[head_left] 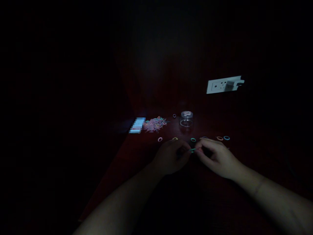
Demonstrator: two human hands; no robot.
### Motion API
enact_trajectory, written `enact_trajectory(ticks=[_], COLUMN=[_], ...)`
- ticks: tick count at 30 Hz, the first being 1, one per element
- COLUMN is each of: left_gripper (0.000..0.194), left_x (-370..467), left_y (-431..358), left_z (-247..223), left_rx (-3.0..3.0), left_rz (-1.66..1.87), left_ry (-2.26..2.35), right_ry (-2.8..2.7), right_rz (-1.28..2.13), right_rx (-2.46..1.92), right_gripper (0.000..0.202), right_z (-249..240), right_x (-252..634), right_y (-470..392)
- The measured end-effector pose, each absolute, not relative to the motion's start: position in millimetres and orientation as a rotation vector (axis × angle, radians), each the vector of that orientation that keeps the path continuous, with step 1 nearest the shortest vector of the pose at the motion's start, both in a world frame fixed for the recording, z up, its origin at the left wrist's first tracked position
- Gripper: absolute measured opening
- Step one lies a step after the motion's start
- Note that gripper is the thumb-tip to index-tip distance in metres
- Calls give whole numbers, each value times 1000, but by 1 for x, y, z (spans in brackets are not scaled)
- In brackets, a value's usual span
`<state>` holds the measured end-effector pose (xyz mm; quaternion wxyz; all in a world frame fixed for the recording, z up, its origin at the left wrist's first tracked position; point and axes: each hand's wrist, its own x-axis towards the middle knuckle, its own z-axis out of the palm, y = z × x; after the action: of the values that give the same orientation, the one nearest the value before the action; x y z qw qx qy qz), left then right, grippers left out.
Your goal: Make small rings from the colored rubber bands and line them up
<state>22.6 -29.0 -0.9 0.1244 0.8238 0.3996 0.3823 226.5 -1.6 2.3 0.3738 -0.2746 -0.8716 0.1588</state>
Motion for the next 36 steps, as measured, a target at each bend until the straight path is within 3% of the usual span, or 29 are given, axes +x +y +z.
enact_trajectory(ticks=[12,20,27,36], left_gripper=[9,20,28,37], left_x=[-21,-68,-78,-72], left_y=[2,33,40,44], left_z=[1,-10,-17,-20], left_rx=[2289,1990,1886,2027], left_rz=[1241,857,702,630], left_ry=[1620,2288,2341,2172], right_ry=[-2100,-2377,-2614,-2499], right_rz=[203,-96,-278,-198], right_rx=[-1081,-1279,-1321,-1162], right_gripper=[15,16,25,23], right_z=[2,-3,-2,-5], right_x=[255,230,222,234], right_y=[48,61,54,48])
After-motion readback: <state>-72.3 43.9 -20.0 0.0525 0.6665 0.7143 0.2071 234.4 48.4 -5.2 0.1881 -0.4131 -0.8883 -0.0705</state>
